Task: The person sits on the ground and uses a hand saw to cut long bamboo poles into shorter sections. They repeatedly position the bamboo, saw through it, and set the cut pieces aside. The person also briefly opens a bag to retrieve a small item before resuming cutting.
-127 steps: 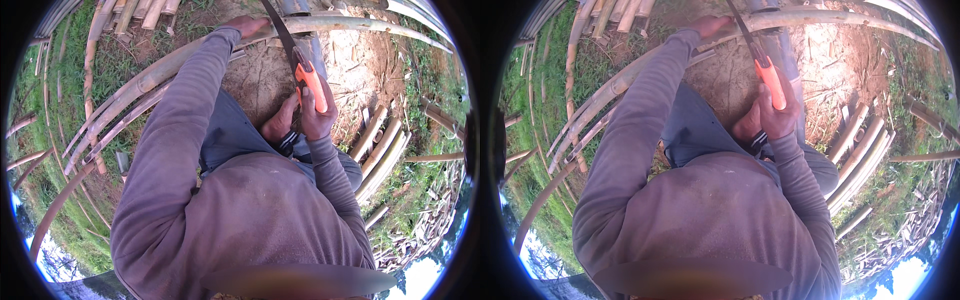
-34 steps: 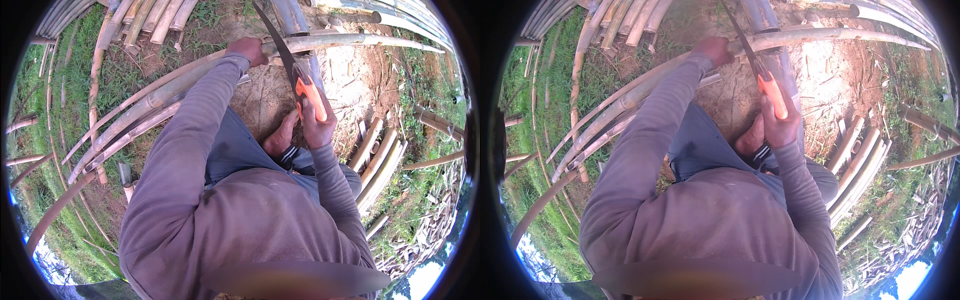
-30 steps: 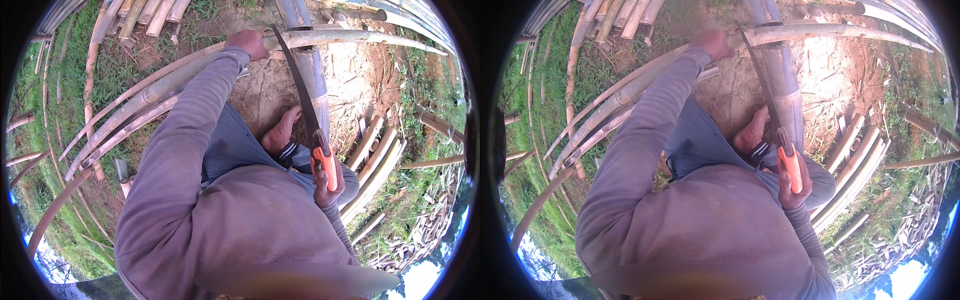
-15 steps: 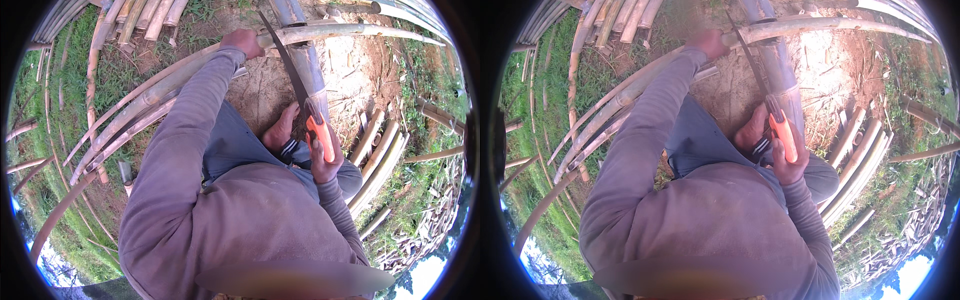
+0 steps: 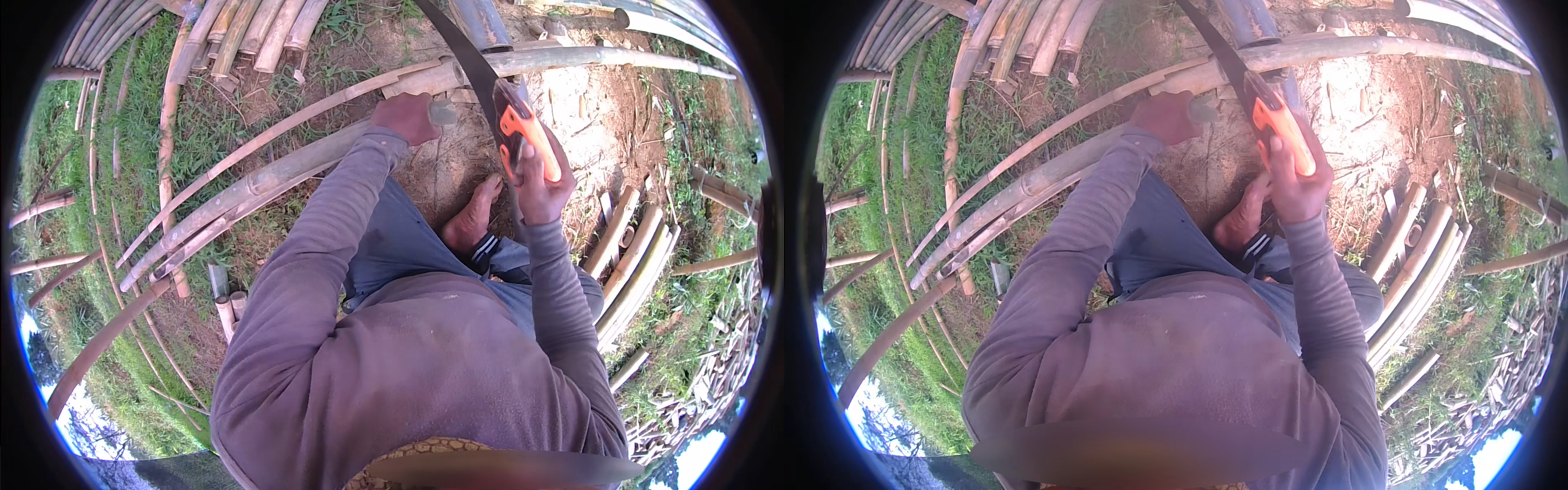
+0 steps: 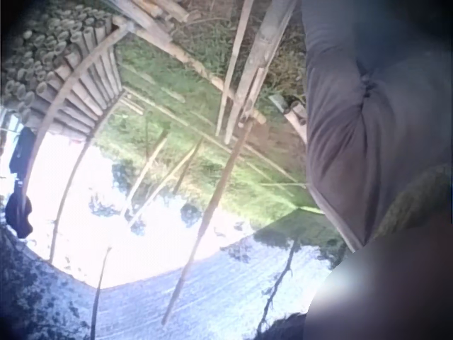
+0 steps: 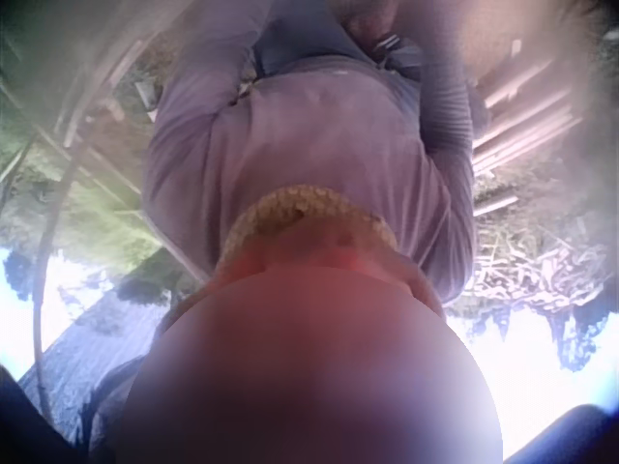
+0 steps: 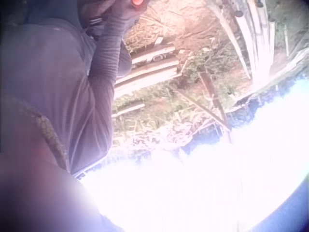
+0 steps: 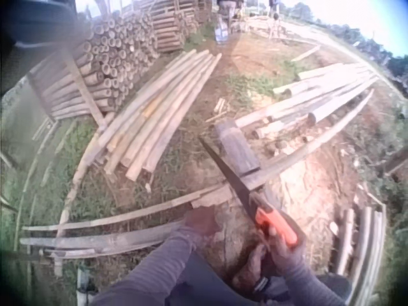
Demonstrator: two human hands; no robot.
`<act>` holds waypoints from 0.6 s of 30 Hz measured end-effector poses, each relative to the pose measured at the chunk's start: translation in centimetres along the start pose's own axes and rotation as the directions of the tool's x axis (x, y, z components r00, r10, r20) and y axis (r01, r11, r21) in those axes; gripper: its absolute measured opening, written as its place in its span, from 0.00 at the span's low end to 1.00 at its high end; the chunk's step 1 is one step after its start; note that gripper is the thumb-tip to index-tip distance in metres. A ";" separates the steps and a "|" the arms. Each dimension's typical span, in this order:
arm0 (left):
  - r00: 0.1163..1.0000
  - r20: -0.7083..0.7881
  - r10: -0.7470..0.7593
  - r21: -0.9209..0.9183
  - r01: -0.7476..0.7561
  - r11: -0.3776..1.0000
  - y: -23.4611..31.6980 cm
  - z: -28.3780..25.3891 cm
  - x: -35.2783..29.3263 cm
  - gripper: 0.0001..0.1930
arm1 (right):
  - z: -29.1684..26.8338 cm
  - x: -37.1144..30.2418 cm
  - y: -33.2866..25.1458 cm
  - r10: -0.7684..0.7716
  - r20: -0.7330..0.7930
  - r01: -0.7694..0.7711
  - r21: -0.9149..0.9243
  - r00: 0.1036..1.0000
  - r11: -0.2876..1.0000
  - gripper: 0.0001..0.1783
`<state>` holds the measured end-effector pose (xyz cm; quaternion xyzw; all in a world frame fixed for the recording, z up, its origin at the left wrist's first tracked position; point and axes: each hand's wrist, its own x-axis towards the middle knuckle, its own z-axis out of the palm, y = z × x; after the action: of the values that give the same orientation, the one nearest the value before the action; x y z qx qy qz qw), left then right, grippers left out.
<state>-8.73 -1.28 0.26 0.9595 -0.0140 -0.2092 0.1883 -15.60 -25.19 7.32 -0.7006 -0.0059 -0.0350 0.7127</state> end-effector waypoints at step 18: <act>0.967 -0.145 0.209 -0.172 -0.233 0.957 3.6 5.7 -11.4 0.41 | -6.5 -5.7 2.5 -0.318 0.544 0.610 -0.775 0.777 0.165 0.43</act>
<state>-21.25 -5.42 1.24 0.9411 -0.0897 -0.1264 0.3007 -21.44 -31.41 4.39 -0.9344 -0.2924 -0.1593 0.1266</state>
